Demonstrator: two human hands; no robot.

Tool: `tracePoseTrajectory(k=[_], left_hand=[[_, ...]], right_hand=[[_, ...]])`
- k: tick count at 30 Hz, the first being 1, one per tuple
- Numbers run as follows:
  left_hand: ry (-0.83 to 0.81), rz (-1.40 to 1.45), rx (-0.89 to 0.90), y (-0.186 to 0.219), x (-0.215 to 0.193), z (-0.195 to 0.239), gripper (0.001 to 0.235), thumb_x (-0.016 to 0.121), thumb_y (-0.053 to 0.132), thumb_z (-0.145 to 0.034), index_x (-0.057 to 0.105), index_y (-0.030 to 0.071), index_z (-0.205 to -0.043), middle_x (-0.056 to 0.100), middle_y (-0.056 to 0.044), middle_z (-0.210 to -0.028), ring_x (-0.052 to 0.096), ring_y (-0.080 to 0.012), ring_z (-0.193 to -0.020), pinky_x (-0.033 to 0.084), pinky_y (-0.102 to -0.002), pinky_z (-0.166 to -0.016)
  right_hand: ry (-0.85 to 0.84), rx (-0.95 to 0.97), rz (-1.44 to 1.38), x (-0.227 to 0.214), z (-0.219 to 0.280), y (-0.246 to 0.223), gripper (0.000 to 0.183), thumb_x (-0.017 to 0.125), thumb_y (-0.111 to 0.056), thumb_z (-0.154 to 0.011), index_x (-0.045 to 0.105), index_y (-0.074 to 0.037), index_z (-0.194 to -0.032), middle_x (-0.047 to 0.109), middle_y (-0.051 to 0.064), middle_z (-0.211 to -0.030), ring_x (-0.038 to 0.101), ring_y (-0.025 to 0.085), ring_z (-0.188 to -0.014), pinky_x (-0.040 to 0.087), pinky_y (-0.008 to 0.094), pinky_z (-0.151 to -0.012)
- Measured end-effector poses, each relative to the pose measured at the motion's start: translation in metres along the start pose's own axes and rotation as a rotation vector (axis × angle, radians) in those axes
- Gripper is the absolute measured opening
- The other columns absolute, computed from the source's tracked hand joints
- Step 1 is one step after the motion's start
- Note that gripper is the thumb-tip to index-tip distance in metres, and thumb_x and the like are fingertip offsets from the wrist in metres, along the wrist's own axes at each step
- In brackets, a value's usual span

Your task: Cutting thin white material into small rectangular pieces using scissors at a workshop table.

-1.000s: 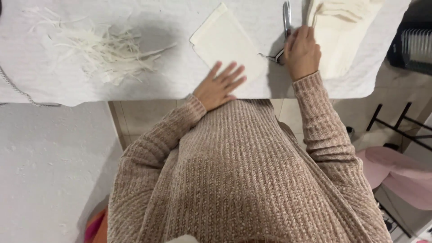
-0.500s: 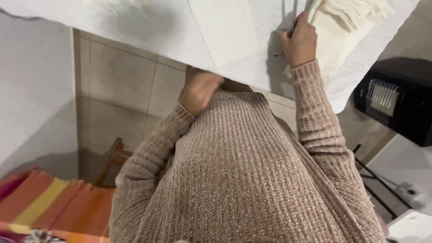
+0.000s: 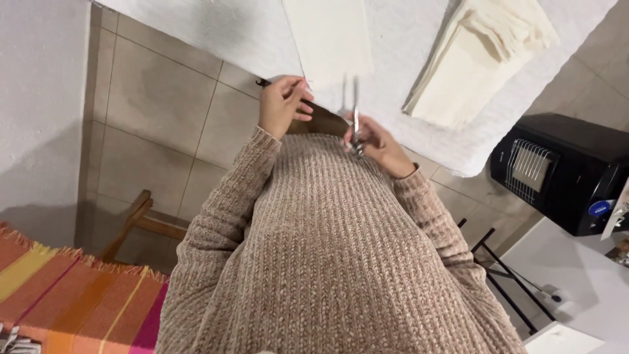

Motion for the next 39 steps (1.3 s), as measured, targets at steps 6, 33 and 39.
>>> tracePoseTrajectory(k=[6,33,39], left_hand=[[-0.058,-0.097,-0.044,0.023,0.008,0.009,0.029,0.065,0.017,-0.099,0.065,-0.008,-0.113,0.075,-0.024,-0.088,0.077,-0.0286,-0.063,0.07,-0.037,-0.055],[-0.154,-0.059,-0.086,0.013,0.0,-0.007,0.024,0.074,0.009,-0.091,0.069,-0.01,-0.104,0.074,-0.029,-0.093,0.076,-0.035,-0.083,0.068,-0.039,-0.071],[-0.214,0.043,-0.08,0.003,-0.002,-0.014,0.027,0.074,0.009,-0.092,0.066,-0.013,-0.107,0.072,-0.032,-0.093,0.075,-0.0365,-0.083,0.068,-0.04,-0.072]], right_hand=[[0.174,0.222,0.152,0.001,0.001,0.059,0.04,0.089,-0.006,-0.073,0.07,-0.003,-0.107,0.069,0.003,-0.08,0.065,0.01,-0.073,0.054,0.021,-0.069],[0.25,0.244,0.215,0.027,-0.032,0.056,0.023,0.088,-0.019,-0.08,0.071,-0.004,-0.082,0.059,0.003,-0.054,0.054,0.005,-0.046,0.04,0.013,-0.045],[0.245,0.258,0.202,0.027,-0.032,0.06,0.023,0.087,-0.018,-0.081,0.068,-0.004,-0.078,0.056,0.004,-0.049,0.051,0.005,-0.04,0.038,0.013,-0.042]])
Point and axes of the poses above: each hand's wrist, its own z-axis away from the middle knuckle, its own x-axis out of the palm, y = z × x, the point moved 8 cm from there along -z, towards the middle knuckle
